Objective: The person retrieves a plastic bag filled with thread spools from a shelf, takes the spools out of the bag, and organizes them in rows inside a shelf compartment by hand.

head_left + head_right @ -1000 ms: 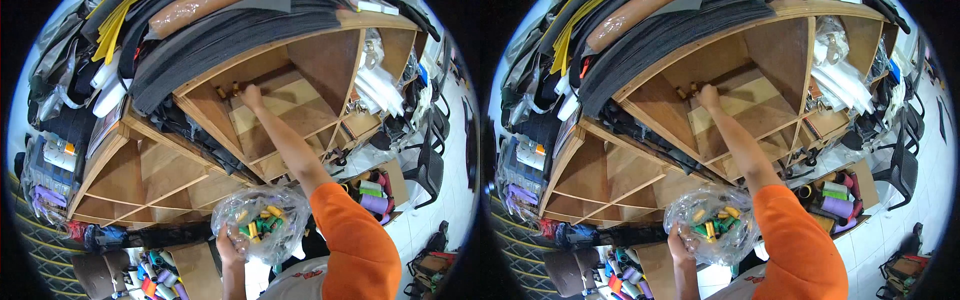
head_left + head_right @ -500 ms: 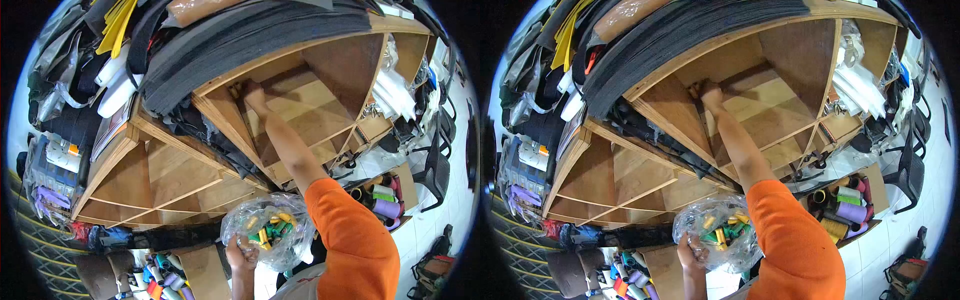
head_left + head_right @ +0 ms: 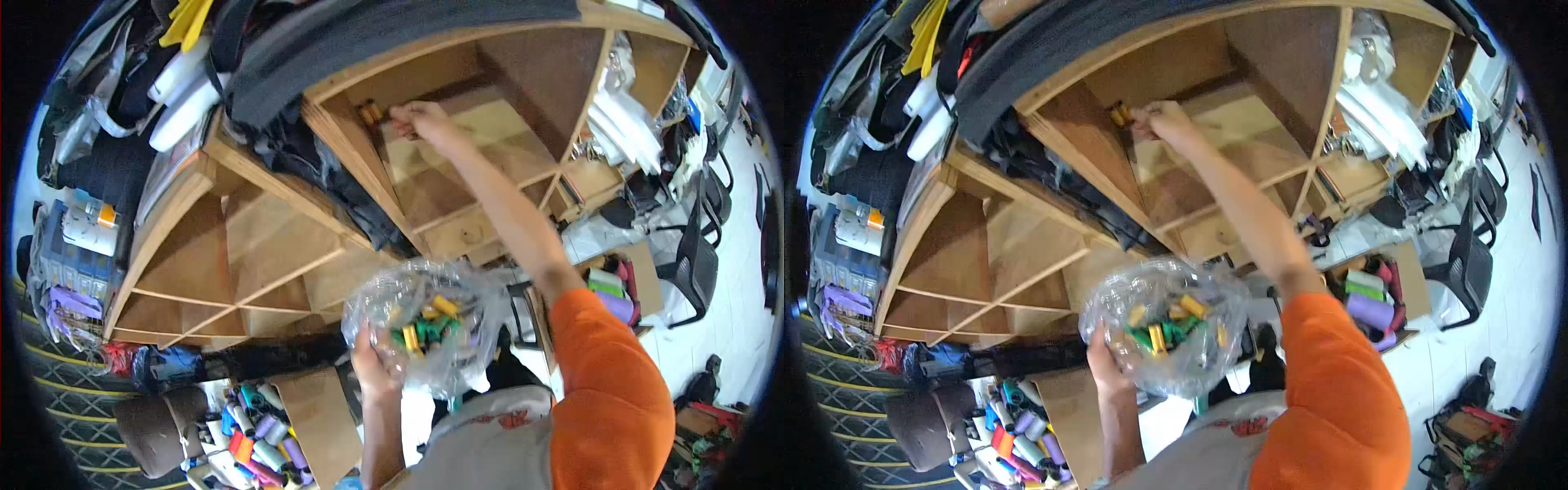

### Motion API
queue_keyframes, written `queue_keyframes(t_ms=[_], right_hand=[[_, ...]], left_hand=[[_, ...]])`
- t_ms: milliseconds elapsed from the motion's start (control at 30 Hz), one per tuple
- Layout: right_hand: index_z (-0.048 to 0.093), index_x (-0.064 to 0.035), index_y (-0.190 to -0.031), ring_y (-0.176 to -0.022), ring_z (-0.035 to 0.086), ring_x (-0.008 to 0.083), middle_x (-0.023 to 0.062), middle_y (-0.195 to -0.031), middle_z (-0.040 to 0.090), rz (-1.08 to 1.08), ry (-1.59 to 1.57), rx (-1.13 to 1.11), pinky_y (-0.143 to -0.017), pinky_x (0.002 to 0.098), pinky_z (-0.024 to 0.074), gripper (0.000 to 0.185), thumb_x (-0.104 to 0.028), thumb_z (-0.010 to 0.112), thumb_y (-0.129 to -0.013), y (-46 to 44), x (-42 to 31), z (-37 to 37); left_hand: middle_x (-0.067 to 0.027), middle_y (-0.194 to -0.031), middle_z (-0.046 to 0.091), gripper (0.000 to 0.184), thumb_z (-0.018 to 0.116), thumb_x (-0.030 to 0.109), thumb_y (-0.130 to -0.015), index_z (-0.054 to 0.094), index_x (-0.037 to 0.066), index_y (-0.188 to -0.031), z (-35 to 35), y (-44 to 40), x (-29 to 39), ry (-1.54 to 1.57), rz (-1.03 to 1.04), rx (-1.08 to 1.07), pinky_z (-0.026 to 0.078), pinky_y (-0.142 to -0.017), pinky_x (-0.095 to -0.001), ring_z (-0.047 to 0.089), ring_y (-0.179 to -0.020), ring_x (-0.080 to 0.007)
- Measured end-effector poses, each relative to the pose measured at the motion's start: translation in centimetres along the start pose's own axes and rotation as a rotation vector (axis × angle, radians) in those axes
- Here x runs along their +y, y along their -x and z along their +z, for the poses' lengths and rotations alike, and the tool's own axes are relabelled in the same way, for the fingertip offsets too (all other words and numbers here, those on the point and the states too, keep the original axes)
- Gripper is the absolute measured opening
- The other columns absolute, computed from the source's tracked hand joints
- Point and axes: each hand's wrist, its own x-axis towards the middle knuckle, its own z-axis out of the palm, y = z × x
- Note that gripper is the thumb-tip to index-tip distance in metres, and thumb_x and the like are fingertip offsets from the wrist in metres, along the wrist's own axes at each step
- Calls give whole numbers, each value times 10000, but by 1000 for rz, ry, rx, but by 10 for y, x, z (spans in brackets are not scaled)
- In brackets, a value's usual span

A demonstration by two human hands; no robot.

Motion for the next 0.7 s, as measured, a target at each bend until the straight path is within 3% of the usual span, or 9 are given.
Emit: queue_keyframes(t_ms=[100, 133, 167, 233, 367, 467, 567, 667, 700], right_hand=[[592, 36, -885, -647, 614, 142, 93, -782, 634, 327, -660, -490, -515, 226, 494, 434, -383, 483, -920, 109, -45, -25], [591, 46, -919, -614, 622, 159, 109, -811, 649, 383, -622, -729, -482, 225, 501, 443, -381, 476, -923, 139, -44, -32], [590, 51, -956, -697, 643, 176, 131, -847, 653, 397, -402, -997, -568, 262, 531, 421, -344, 446, -944, 173, -67, -34], [588, 61, -998, -801, 653, 207, 172, -845, 647, 453, 21, -1132, -661, 319, 535, 340, -251, 473, -926, 228, -80, -12], [614, 62, -898, -746, 659, 275, 242, -903, 635, 29, 1259, -793, -609, 310, 520, 262, -169, 518, -821, 259, 20, 15], [606, 69, -891, -826, 649, 329, 281, -964, 609, -5, 1427, -546, -626, 310, 521, 229, -105, 528, -765, 259, 88, 8], [603, 49, -916, -951, 603, 348, 251, -988, 603, -112, 1254, -436, -757, 423, 501, 203, -93, 546, -783, 261, 97, -11], [603, 48, -917, -980, 588, 359, 253, -1034, 587, 329, 1236, -456, -767, 446, 495, 238, -143, 566, -780, 257, 81, -8], [600, 40, -955, -982, 586, 361, 243, -1032, 593, 334, 1211, -427, -757, 445, 494, 289, -187, 576, -780, 255, 118, -16]], left_hand=[[28, -543, 437, 229, 437, 332, -920, 518, 127, -861, 13, 9, 7, -21, 29, -49, 258, -276, -210, 332, -335, -69], [15, -561, 476, 226, 431, 326, -920, 520, 121, -887, 20, 9, 9, 3, 17, -86, 276, -270, -213, 361, -339, -76], [12, -570, 482, 225, 432, 323, -920, 522, 117, -904, 33, 12, 10, -18, 24, -57, 281, -271, -211, 365, -342, -75], [7, -588, 496, 227, 434, 316, -919, 528, 109, -939, 51, 26, 10, -61, 39, 19, 292, -275, -208, 373, -348, -74], [1, -631, 526, 241, 459, 317, -910, 538, 99, -975, 53, 20, -1, -98, 65, -146, 302, -292, -194, 389, -362, -70], [-8, -704, 517, 231, 509, 339, -887, 518, 137, -997, 62, 21, -6, -82, 5, -200, 300, -328, -218, 406, -409, -97], [2, -665, 499, 199, 492, 300, -900, 531, 123, -981, 70, 17, -15, -84, 20, -174, 294, -319, -226, 382, -388, -97], [23, -597, 449, 191, 469, 290, -912, 530, 114, -953, 64, 5, -17, -46, -10, -231, 265, -302, -226, 339, -357, -83], [29, -579, 434, 191, 462, 289, -916, 529, 112, -944, 64, 4, -18, -49, -13, -223, 256, -297, -226, 327, -349, -79]])
